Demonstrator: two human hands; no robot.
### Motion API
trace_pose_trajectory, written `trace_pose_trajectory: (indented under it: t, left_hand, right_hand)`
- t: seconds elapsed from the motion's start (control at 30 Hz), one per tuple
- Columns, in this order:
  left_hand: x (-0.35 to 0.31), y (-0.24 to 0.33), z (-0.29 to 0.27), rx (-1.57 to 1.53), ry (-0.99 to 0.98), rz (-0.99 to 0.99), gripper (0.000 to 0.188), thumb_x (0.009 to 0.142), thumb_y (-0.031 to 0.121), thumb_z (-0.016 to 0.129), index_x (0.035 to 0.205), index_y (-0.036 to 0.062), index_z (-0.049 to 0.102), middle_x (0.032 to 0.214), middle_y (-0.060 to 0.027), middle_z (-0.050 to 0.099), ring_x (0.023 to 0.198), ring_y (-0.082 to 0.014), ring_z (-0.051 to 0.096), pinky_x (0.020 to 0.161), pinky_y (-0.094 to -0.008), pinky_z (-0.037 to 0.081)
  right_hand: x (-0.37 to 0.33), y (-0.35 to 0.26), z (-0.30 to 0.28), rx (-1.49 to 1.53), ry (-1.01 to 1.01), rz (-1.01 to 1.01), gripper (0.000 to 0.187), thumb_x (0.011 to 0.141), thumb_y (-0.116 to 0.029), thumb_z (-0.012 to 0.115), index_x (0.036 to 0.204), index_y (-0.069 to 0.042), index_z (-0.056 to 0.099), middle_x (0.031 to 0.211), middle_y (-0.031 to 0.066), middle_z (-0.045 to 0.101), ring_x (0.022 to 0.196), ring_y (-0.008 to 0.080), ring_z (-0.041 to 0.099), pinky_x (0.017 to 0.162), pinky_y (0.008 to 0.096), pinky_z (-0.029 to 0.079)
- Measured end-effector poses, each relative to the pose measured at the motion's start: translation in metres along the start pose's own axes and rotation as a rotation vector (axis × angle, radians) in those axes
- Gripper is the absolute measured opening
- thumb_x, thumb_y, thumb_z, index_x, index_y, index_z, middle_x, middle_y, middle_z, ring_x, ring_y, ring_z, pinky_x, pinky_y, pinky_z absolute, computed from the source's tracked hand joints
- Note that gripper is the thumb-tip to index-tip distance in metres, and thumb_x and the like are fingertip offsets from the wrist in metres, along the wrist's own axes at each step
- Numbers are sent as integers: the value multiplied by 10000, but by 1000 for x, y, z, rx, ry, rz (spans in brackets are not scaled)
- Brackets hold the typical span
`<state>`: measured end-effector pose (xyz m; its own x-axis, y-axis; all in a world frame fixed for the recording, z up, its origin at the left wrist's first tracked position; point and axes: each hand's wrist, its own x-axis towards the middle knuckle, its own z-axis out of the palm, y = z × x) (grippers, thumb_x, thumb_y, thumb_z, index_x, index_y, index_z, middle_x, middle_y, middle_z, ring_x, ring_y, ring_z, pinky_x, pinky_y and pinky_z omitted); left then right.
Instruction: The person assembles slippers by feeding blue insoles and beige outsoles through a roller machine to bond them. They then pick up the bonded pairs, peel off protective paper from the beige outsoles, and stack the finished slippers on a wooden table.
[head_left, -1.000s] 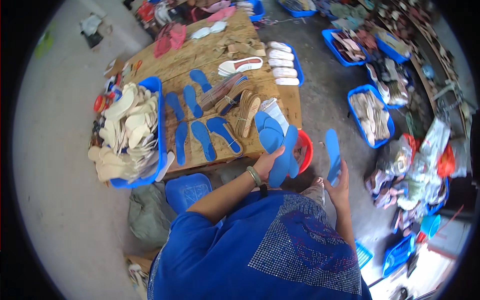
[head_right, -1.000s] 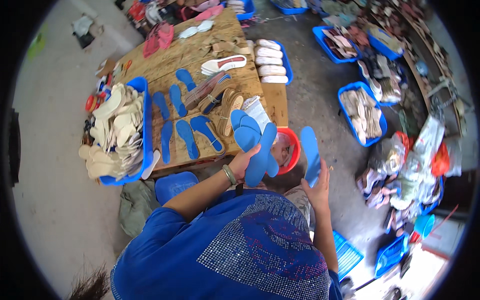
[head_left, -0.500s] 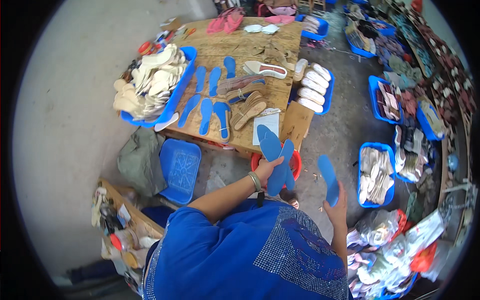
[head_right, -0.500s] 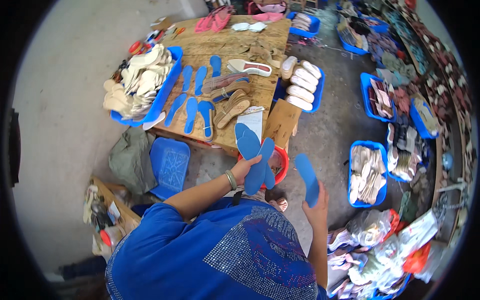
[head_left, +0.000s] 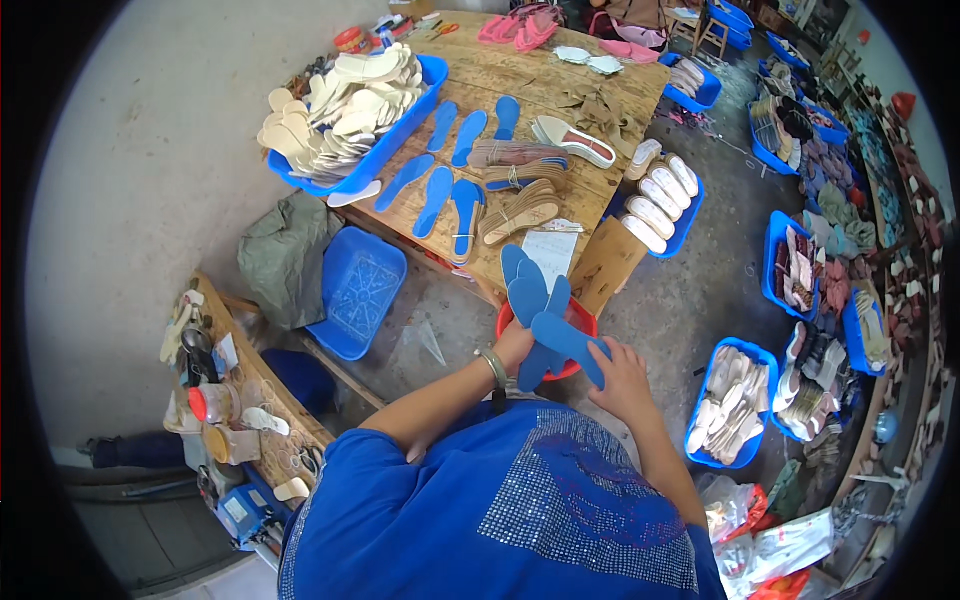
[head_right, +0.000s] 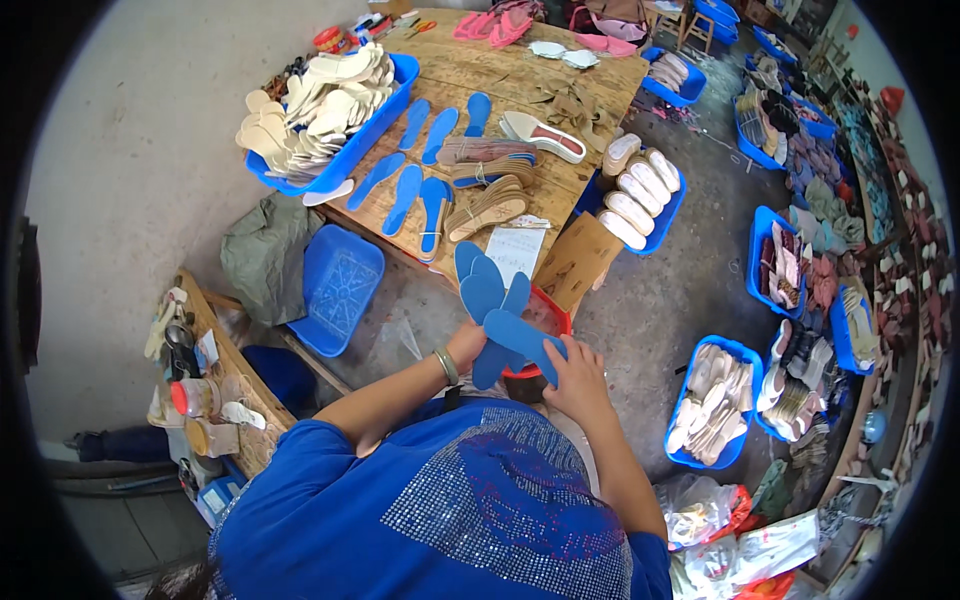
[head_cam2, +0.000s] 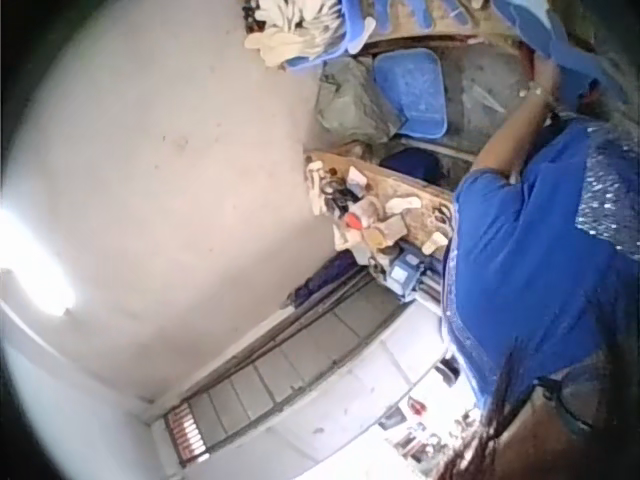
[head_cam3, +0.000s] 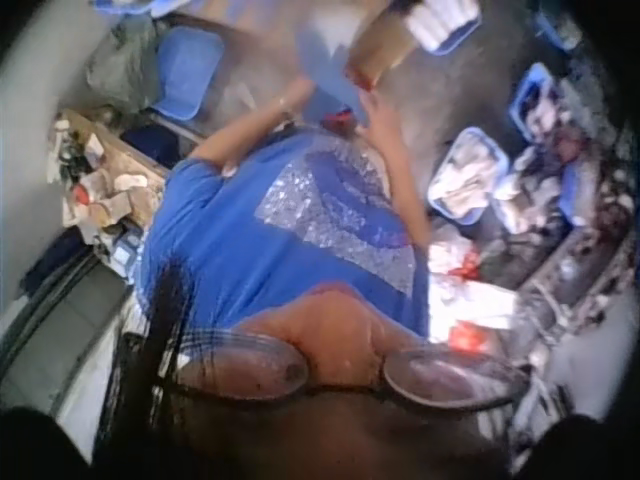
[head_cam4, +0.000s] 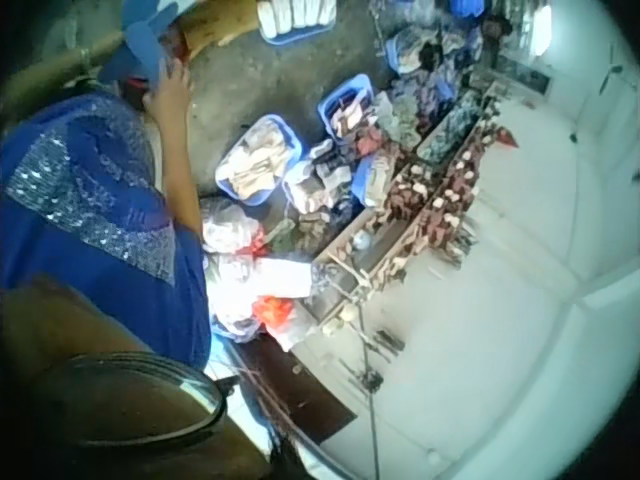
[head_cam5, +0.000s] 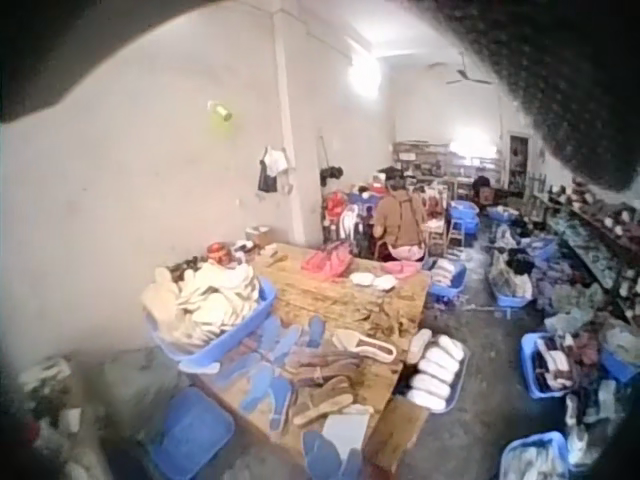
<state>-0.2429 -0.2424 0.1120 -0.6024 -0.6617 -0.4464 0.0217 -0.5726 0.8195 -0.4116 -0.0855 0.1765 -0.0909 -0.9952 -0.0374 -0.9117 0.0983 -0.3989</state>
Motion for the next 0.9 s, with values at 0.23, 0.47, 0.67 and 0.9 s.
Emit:
trace_pose_trajectory:
  t: [0.23,0.47,0.67,0.9]
  left_hand:
    - [44,-15,-28,151,6,74,328,920,239,595,1183,48,552,1050,-92,642,913,-196,637,761,-370,550]
    - [55,26,-75,-582,99,-170,434,938,318,569,1237,8,515,1161,-131,608,1007,-253,631,878,-410,526]
    - [67,2,-98,-802,261,-89,445,926,303,563,1222,-24,502,1176,-149,611,1031,-282,622,924,-435,498]
    - [38,-42,-2,-995,744,173,417,873,205,545,1219,-26,512,1181,-161,609,1095,-309,586,1007,-462,431]
  right_hand:
    - [56,15,-7,-97,-218,-19,785,599,-164,711,1341,-124,457,1329,172,440,1200,360,441,976,484,356]
    - [154,81,-26,139,15,-116,809,623,-72,665,1377,-77,374,1346,187,437,1247,373,421,1030,457,354]
    - [268,208,-13,23,-27,-290,773,621,-7,626,1358,-67,398,1331,180,448,1241,363,427,1044,448,342]
    - [402,278,15,2,-318,-605,760,624,-19,639,1346,-108,422,1330,163,446,1253,366,402,1046,454,324]
